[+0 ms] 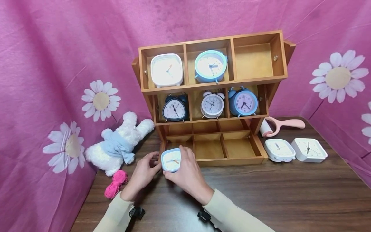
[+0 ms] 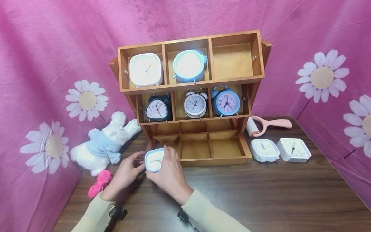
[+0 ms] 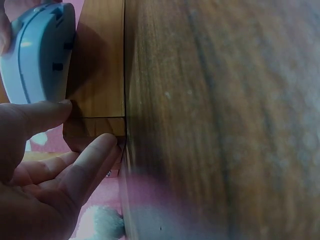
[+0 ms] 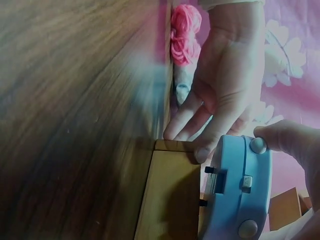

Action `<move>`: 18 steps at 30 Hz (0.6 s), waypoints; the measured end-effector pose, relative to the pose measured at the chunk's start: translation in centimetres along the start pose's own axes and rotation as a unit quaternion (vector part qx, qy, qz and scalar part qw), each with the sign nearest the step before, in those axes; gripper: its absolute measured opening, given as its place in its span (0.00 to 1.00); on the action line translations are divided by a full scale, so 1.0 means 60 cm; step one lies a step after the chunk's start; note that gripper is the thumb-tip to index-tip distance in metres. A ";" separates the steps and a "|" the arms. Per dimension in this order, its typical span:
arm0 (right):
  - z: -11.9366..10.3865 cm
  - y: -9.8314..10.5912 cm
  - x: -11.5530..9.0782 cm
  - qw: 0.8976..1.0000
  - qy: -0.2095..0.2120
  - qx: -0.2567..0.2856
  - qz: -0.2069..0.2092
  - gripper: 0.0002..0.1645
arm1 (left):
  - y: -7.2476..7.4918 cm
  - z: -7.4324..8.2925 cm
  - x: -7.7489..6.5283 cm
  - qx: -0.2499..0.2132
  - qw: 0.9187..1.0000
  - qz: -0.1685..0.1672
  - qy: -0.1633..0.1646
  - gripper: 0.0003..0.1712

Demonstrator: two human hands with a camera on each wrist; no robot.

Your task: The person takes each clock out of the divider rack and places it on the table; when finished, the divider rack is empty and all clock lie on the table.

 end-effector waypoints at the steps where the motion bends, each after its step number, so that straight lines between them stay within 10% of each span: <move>1: 0.000 0.001 -0.002 1.000 -0.002 -0.001 -0.003 0.67 | -0.001 0.000 0.000 0.001 1.000 0.001 0.001 0.27; 18: -0.001 0.007 -0.045 0.999 0.016 -0.046 0.004 0.69 | -0.002 -0.001 -0.001 0.003 1.000 -0.001 0.012 0.29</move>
Point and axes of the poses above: each hand's wrist, its own x-axis towards the middle knuckle, its own y-axis out of the back of the hand, z = x × y, the point moved 6 cm from there along x, towards the middle knuckle, and after that the axes turned 15 degrees about -y, right-handed, at the moved point
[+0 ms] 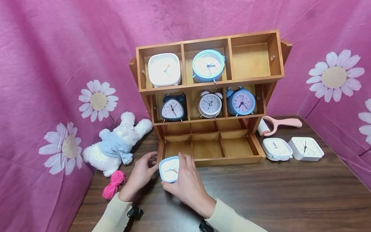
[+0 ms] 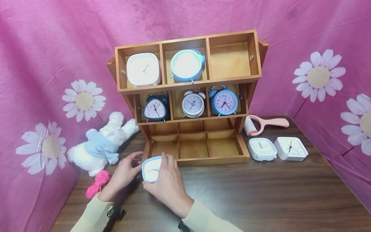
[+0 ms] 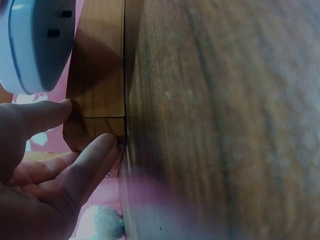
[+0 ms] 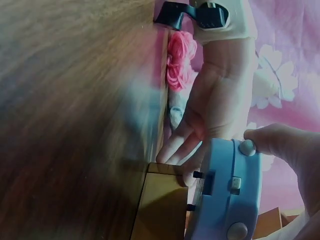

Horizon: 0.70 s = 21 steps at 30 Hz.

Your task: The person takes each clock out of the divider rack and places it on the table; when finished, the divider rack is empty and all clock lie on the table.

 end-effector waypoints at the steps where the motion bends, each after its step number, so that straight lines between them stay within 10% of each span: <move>1: 0.000 0.000 -0.003 1.000 0.002 -0.003 0.001 0.69 | 0.000 0.000 0.000 -0.001 1.000 0.000 0.000 0.29; 21: 0.021 -0.018 -0.014 0.999 0.002 -0.038 0.007 0.69 | 0.001 0.002 0.002 -0.009 1.000 -0.014 -0.007 0.29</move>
Point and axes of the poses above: each hand's wrist, its own x-axis towards the middle knuckle, its own y-axis out of the back of the hand, z = x × y, the point moved 6 cm from there along x, towards the middle knuckle, and after that the axes turned 15 degrees about -y, right-handed, at the moved point
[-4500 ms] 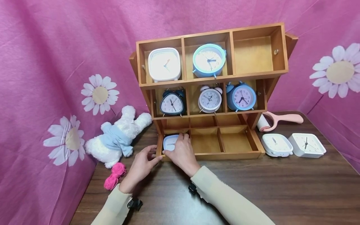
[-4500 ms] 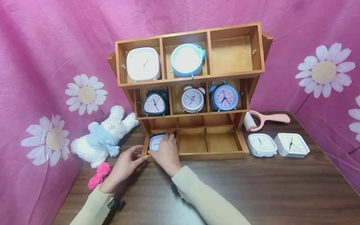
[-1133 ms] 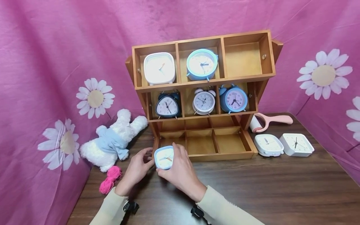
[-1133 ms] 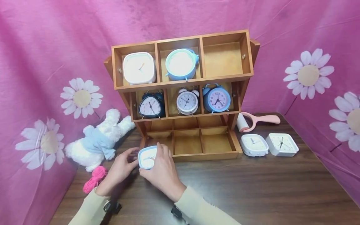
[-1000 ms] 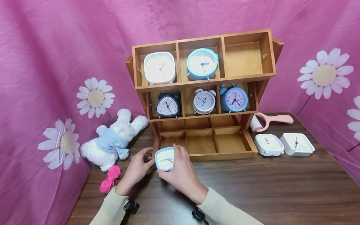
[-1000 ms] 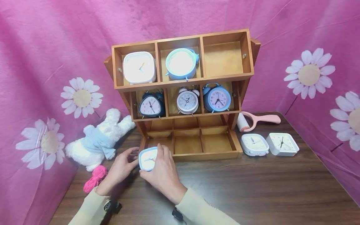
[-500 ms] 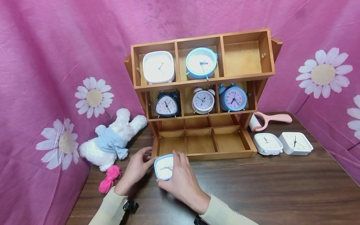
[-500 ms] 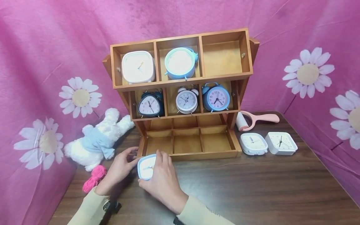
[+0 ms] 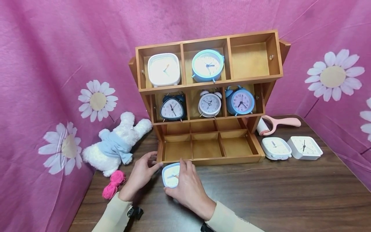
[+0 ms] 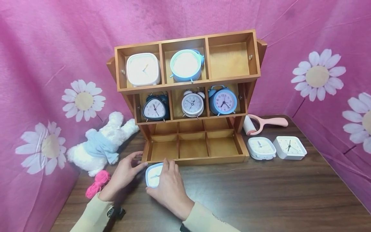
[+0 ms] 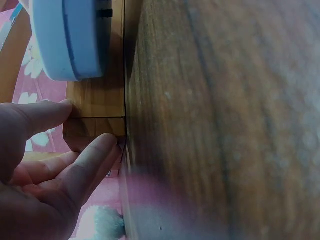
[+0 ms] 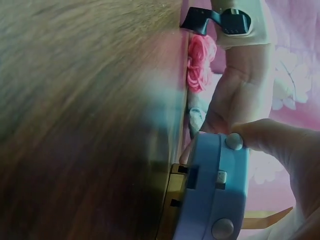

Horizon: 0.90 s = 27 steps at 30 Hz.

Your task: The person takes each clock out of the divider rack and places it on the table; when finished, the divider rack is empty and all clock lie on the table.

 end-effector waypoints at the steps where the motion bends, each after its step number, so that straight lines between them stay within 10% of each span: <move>1: 0.001 -0.001 0.001 1.000 -0.001 0.000 -0.001 0.69 | 0.000 0.001 0.000 0.001 1.000 0.000 0.000 0.29; 27: 0.010 -0.012 0.001 1.000 -0.009 0.012 -0.017 0.69 | 0.001 0.000 -0.001 0.006 1.000 0.001 0.011 0.29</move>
Point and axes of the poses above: each hand's wrist, its own x-axis towards the middle knuckle, its own y-axis out of the back of the hand, z = x × y, the point moved 6 cm from there along x, towards the middle knuckle, and after that the axes turned 15 degrees about -y, right-handed, at the moved point
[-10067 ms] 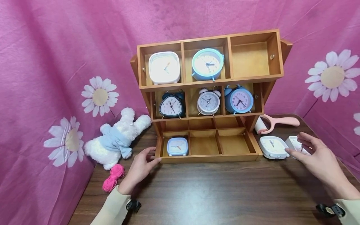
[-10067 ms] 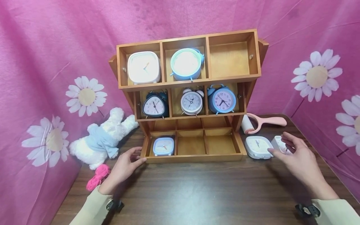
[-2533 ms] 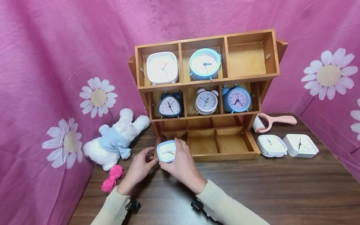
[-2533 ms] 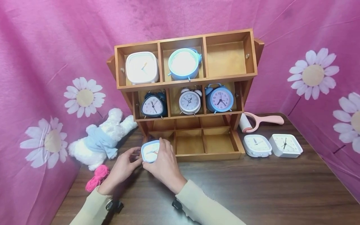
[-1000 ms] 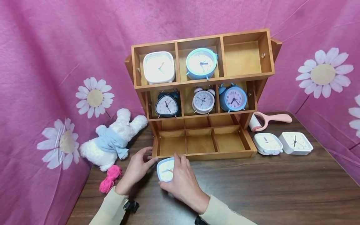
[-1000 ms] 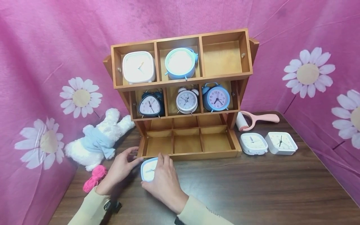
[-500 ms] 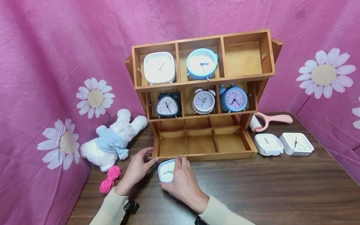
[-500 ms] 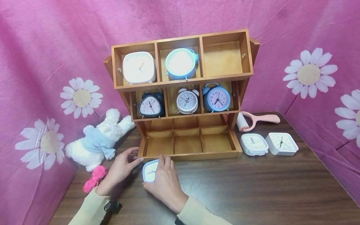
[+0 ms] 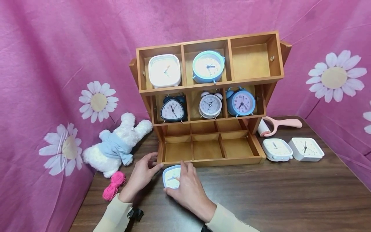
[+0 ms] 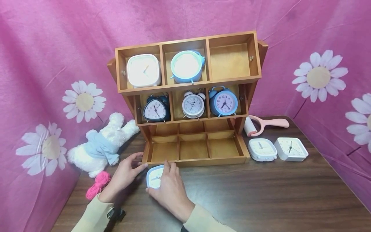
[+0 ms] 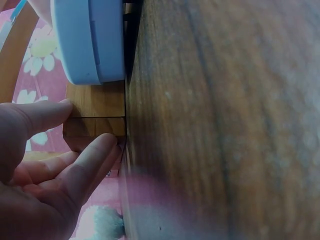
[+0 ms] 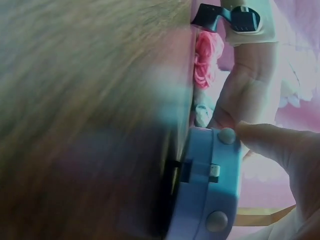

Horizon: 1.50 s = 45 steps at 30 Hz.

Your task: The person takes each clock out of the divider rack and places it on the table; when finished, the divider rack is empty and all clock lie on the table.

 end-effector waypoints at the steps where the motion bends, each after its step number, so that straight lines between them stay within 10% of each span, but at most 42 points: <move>1: -0.001 0.002 -0.001 1.000 0.000 0.003 0.000 0.69 | 0.000 0.000 0.000 0.000 1.000 0.000 0.001 0.29; 29: 0.001 0.138 0.006 0.996 -0.032 0.074 -0.032 0.65 | -0.003 -0.003 -0.001 0.006 1.000 0.007 -0.002 0.28; 45: 0.024 0.281 0.039 0.991 0.032 0.113 0.071 0.51 | -0.003 -0.003 0.001 0.012 1.000 0.001 0.017 0.29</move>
Point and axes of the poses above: each hand's wrist, its own x-axis towards the middle knuckle, its own y-axis out of the back of the hand, z = x × y, the point moved 6 cm from there along x, towards the middle knuckle, and after that the axes turned 15 degrees about -y, right-handed, at the moved point
